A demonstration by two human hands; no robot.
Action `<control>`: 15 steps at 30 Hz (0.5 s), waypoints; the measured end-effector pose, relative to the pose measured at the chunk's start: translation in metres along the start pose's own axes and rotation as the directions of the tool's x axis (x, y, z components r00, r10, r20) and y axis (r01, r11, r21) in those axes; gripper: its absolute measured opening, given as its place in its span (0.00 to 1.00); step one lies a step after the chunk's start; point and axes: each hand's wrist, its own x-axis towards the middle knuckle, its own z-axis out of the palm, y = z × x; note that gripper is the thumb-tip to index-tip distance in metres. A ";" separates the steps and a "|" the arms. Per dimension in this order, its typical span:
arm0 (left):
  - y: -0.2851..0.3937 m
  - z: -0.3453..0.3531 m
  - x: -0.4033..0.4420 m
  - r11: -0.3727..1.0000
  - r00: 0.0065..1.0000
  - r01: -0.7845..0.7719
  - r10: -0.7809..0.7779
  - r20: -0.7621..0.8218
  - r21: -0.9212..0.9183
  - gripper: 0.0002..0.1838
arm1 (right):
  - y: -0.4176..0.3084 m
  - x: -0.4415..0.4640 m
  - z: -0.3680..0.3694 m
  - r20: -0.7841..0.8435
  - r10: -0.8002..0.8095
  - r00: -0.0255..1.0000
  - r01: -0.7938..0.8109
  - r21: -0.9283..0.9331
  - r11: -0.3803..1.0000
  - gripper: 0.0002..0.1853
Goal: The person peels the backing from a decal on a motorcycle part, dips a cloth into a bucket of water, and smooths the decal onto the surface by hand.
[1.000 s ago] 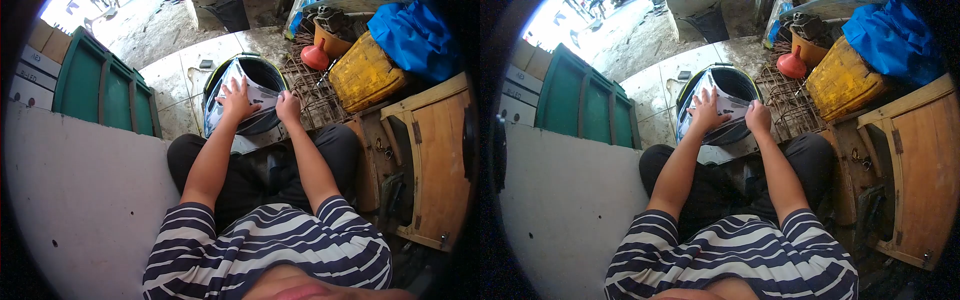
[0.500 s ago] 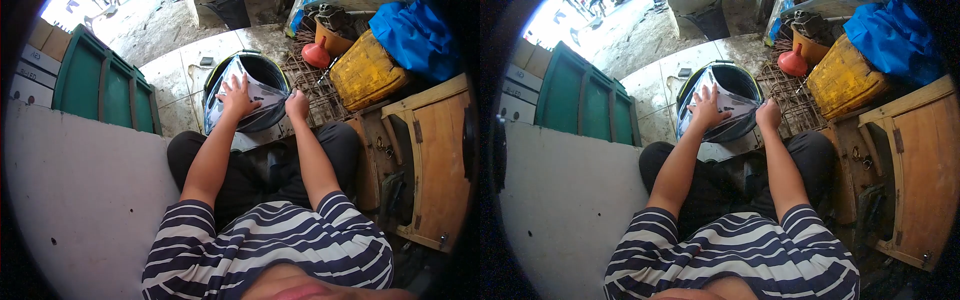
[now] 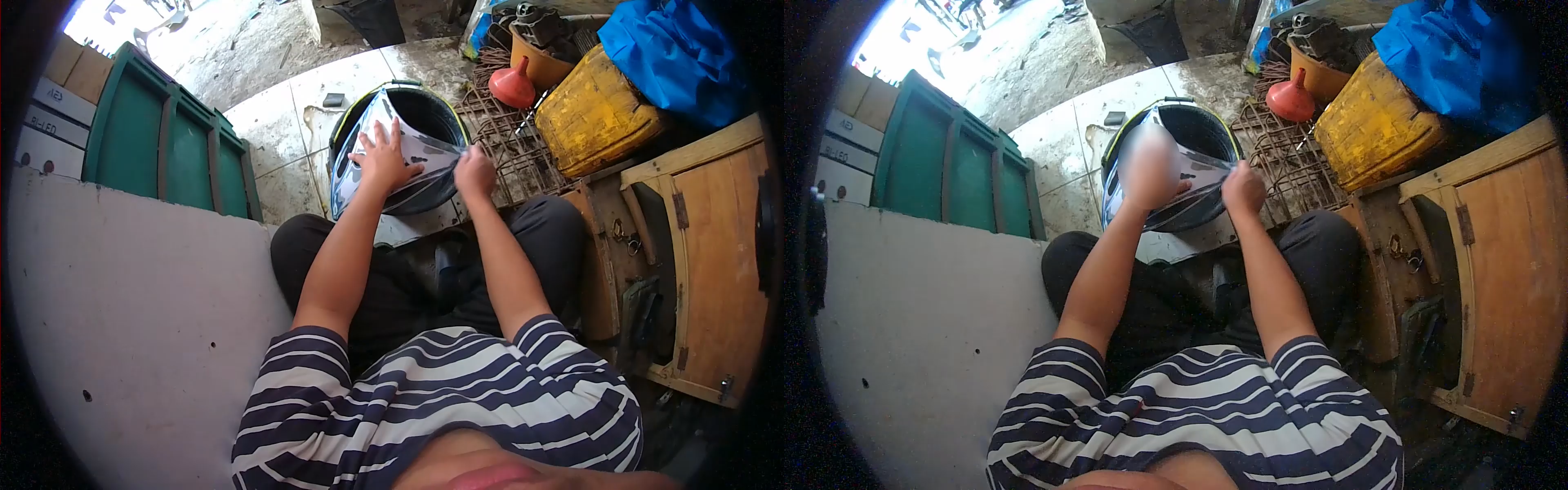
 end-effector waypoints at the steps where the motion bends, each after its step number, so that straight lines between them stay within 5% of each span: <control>1: -0.001 0.000 -0.001 1.000 1.000 -0.001 0.001 -0.009 0.001 0.68 | 0.007 0.005 0.002 -0.014 0.079 0.997 -0.079 -0.022 0.997 0.12; 9: -0.001 0.002 -0.001 1.000 1.000 0.012 -0.012 0.024 0.012 0.69 | -0.009 -0.004 -0.010 0.045 -0.041 0.998 0.046 -0.109 0.993 0.13; 13: -0.001 -0.001 0.001 1.000 1.000 0.012 -0.013 0.005 0.018 0.69 | 0.001 0.005 0.003 -0.067 -0.008 0.998 0.001 -0.097 0.995 0.12; 15: -0.001 0.000 0.002 1.000 1.000 0.012 -0.012 0.013 0.013 0.69 | -0.001 0.000 0.010 -0.059 -0.152 0.987 0.150 -0.044 0.988 0.11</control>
